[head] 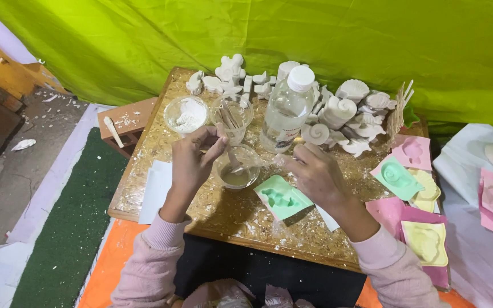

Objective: Mixing plaster in a small container and applying it to a silicone mold using a wooden stick.

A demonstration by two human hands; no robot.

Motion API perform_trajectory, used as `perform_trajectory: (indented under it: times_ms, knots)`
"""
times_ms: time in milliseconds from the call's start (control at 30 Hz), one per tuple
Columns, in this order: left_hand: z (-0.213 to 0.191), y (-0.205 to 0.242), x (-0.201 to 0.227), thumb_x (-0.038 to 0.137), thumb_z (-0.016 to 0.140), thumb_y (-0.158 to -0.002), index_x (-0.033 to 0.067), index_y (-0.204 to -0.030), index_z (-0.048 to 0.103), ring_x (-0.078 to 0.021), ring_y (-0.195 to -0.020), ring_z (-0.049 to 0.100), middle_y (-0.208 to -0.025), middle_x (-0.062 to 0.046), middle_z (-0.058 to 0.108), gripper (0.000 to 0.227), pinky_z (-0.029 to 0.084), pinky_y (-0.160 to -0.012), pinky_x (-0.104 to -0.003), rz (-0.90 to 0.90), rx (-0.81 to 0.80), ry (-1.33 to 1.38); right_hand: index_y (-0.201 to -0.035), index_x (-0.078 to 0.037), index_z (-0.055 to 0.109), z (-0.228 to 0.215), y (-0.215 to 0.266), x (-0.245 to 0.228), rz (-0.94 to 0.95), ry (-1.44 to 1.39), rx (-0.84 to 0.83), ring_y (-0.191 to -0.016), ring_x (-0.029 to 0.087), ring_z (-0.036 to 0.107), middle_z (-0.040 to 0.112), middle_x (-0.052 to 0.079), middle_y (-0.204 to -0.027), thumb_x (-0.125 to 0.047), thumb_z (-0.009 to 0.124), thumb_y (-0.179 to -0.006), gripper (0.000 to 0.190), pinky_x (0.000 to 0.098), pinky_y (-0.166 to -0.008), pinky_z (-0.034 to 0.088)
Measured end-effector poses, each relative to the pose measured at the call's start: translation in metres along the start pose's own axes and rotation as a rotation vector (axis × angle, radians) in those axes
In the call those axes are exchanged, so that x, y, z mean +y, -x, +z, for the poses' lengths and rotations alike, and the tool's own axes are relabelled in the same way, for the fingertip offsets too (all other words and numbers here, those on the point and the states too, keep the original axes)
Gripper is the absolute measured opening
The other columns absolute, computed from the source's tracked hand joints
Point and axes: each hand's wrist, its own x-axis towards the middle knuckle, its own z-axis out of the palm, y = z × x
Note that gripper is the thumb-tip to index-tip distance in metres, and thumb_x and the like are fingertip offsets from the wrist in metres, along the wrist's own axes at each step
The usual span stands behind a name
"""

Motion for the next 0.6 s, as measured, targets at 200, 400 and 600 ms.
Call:
perform_trajectory:
  times_ms: [200, 400, 600]
  knots:
    - [-0.007, 0.001, -0.009, 0.019, 0.074, -0.094, 0.0085, -0.097, 0.075, -0.0267, -0.080, 0.078, -0.082, -0.010, 0.078, 0.011, 0.060, -0.074, -0.036, 0.137, 0.006, 0.018, -0.085, -0.016, 0.076, -0.023, -0.004, -0.001, -0.004, -0.002, 0.070, -0.060, 0.011, 0.042, 0.045, -0.002, -0.068, 0.004, 0.057, -0.093, 0.029, 0.0205, -0.054, 0.039]
    - [-0.021, 0.012, -0.018, 0.007, 0.074, -0.091, 0.0113, -0.092, 0.076, -0.0313, -0.081, 0.074, -0.080, -0.007, 0.075, 0.005, 0.056, -0.083, -0.040, 0.285, 0.017, -0.008, -0.093, -0.017, 0.081, -0.056, -0.012, -0.022, 0.079, -0.052, 0.048, -0.052, 0.013, 0.041, 0.042, -0.003, -0.060, -0.001, 0.058, -0.090, 0.029, 0.0245, -0.045, 0.039]
    - [-0.019, 0.014, -0.051, 0.007, 0.074, -0.089, 0.0165, -0.087, 0.075, -0.0272, -0.081, 0.069, -0.077, -0.001, 0.075, 0.010, 0.054, -0.090, -0.040, 0.311, -0.035, 0.033, -0.100, -0.017, 0.080, -0.041, -0.013, -0.025, 0.033, 0.082, 0.085, -0.054, 0.011, 0.041, 0.047, -0.002, -0.062, 0.003, 0.059, -0.088, 0.032, 0.0196, -0.046, 0.036]
